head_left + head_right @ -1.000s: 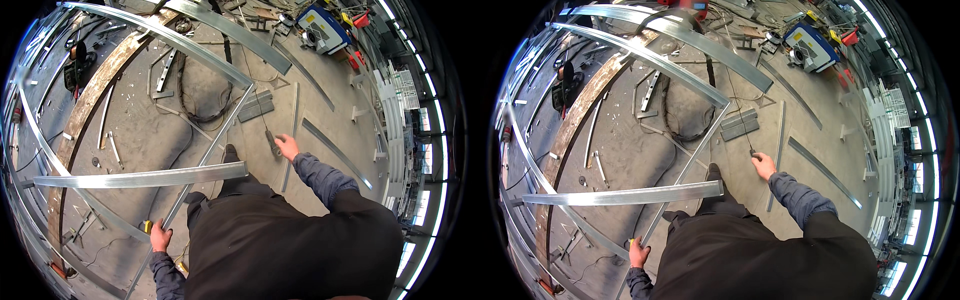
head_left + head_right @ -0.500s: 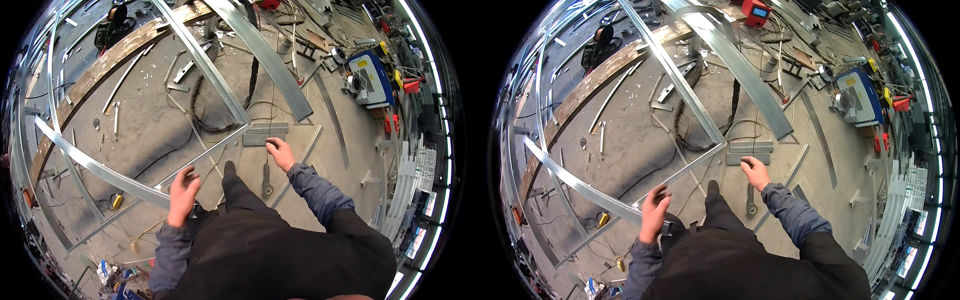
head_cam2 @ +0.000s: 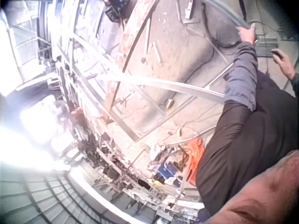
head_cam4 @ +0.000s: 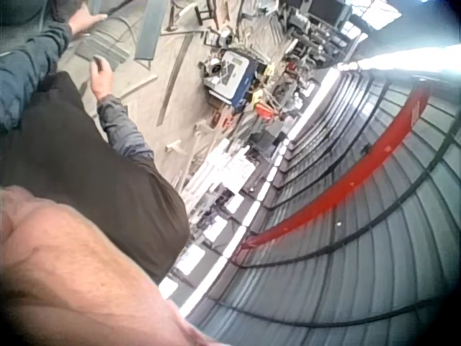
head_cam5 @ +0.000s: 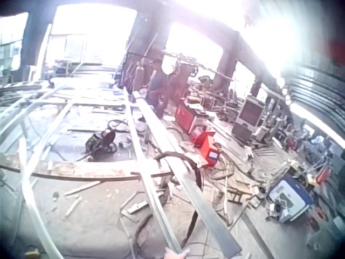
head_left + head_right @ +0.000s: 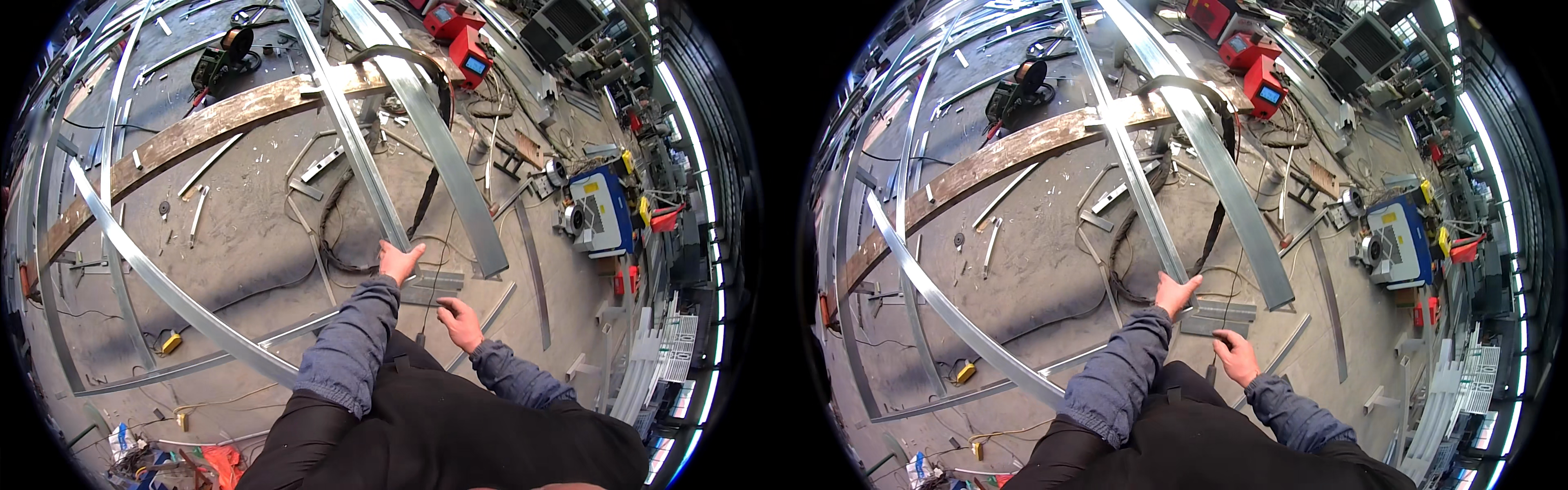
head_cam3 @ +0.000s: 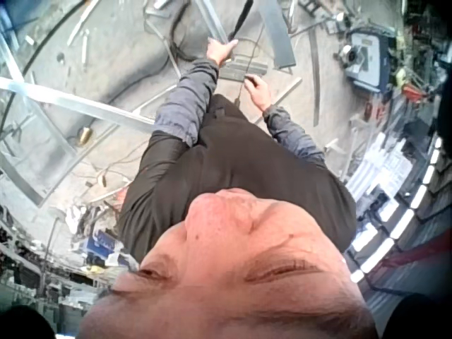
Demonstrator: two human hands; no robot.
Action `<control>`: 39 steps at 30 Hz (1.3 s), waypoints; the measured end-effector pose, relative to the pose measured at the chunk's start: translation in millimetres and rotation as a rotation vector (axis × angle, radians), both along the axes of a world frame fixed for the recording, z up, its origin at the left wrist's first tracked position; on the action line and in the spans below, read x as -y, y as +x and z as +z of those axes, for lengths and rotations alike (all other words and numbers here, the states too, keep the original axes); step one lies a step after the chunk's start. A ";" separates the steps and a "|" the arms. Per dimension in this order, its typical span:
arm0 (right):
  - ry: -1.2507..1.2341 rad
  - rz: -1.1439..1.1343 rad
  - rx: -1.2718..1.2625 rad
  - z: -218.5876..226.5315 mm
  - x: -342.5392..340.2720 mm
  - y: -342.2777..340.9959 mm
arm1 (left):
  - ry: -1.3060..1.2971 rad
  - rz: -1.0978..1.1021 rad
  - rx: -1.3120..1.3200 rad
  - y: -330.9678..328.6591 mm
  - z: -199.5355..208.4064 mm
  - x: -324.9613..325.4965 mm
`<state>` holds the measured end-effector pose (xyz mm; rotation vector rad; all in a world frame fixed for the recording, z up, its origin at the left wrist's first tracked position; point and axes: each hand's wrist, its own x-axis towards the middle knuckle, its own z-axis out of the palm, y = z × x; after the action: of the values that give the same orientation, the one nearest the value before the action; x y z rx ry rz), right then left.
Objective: The person assembles a metal frame by positioning curved and straight metal bars, tack welding joints with a handheld welder, and grinding edges with an angle grinder. The person handles multiple metal pieces and tools throughout the process.
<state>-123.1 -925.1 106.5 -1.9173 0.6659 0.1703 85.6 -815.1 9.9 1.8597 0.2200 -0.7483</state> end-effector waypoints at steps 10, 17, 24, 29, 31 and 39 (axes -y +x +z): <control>-0.207 0.209 -0.033 -7.6 89.2 84.8 | 0.221 -0.036 -0.025 3.4 18.8 10.3; -0.259 0.334 0.176 -25.1 161.7 311.1 | 0.224 -0.019 0.006 0.6 19.1 7.5; -0.563 0.185 0.552 -7.2 213.4 495.8 | 0.173 -0.013 -0.089 10.8 33.9 11.6; -0.900 0.299 0.633 5.9 237.3 616.8 | 0.180 -0.009 -0.084 11.1 29.6 15.5; -0.942 0.412 0.563 19.8 233.7 673.3 | 0.172 -0.020 -0.068 8.5 24.6 14.3; -1.149 0.843 0.298 7.0 171.6 839.1 | 0.210 0.000 -0.093 14.9 36.1 15.6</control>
<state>716.0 -1096.7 113.6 -3.1500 -0.4286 0.0001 100.6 -830.6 46.0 2.0239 0.3707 -0.8386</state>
